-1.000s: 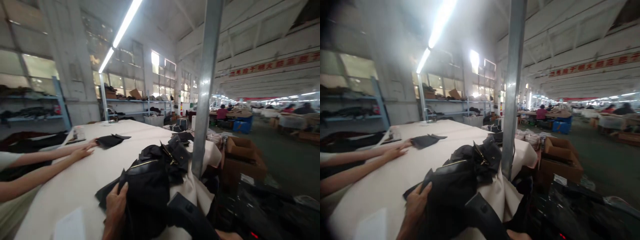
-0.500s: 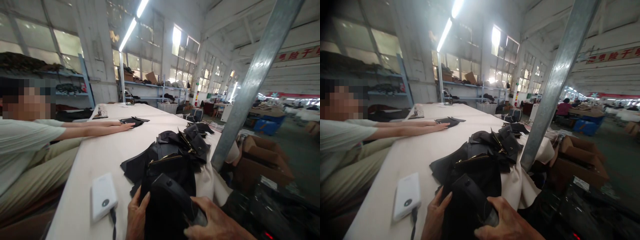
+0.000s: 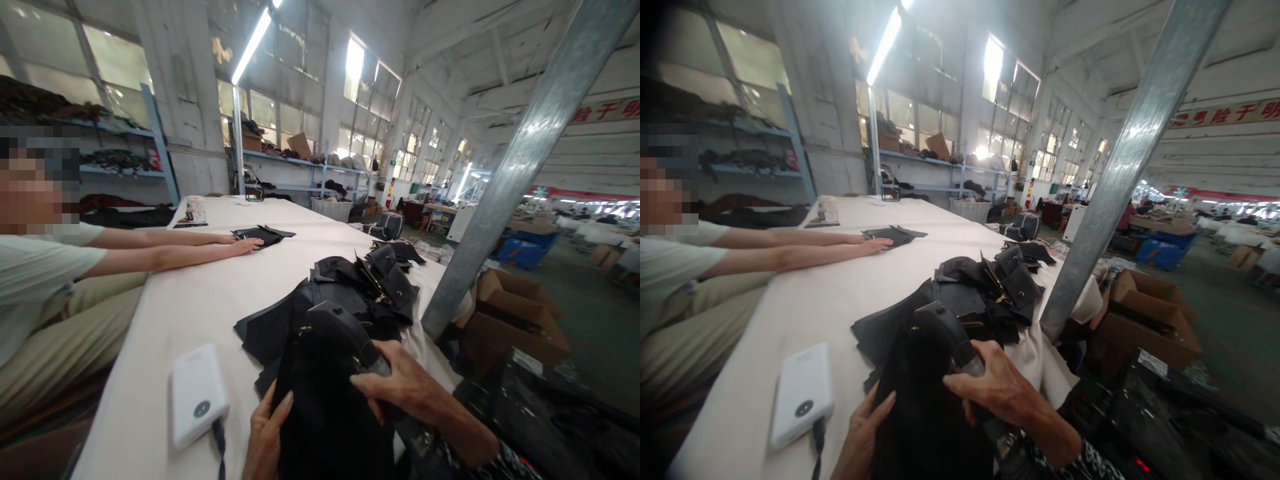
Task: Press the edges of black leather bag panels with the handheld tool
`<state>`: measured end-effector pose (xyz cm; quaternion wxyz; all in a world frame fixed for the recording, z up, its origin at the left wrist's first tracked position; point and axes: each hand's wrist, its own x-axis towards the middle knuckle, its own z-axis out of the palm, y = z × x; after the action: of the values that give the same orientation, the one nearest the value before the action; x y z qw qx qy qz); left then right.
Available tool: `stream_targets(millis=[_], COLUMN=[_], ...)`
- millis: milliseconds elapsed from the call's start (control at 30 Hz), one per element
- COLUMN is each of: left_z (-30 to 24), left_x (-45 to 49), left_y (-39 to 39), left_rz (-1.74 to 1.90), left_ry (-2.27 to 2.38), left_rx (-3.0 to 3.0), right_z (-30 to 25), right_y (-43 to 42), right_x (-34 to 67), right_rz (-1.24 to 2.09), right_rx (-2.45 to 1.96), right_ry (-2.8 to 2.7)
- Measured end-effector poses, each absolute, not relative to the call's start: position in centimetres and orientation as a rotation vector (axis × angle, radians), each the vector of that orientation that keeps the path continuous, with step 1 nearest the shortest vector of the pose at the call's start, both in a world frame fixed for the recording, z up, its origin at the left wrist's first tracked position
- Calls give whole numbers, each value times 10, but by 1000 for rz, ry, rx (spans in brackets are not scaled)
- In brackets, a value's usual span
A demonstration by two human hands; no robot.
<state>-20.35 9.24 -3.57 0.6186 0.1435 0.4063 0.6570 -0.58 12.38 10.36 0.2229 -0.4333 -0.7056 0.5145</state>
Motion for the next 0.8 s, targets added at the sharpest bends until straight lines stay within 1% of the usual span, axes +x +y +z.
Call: stream_targets(millis=[100,300,433,633,700,800], left_z=[-38,-31,-32,-33,-21,10], left_x=[-204,-203,-199,-210,-215,-217], left_y=[95,93,91,100,105,112], left_rz=[1542,1473,1456,1465,1492,1582], left_ry=[972,995,1042,1178,1245,1309], left_rx=[315,421,469,395,363,443], right_z=[108,85,78,96,104,111], right_y=[116,95,102,117,114,103], right_x=[7,9,-8,4,23,55], right_rz=[1401,1625,1691,1482,1403,1297], right_rx=[-1226,-1449,-1343,-1194,-1202,-1239], right_ry=[-1994,-1880,-1878,-1870,-1853,-1835])
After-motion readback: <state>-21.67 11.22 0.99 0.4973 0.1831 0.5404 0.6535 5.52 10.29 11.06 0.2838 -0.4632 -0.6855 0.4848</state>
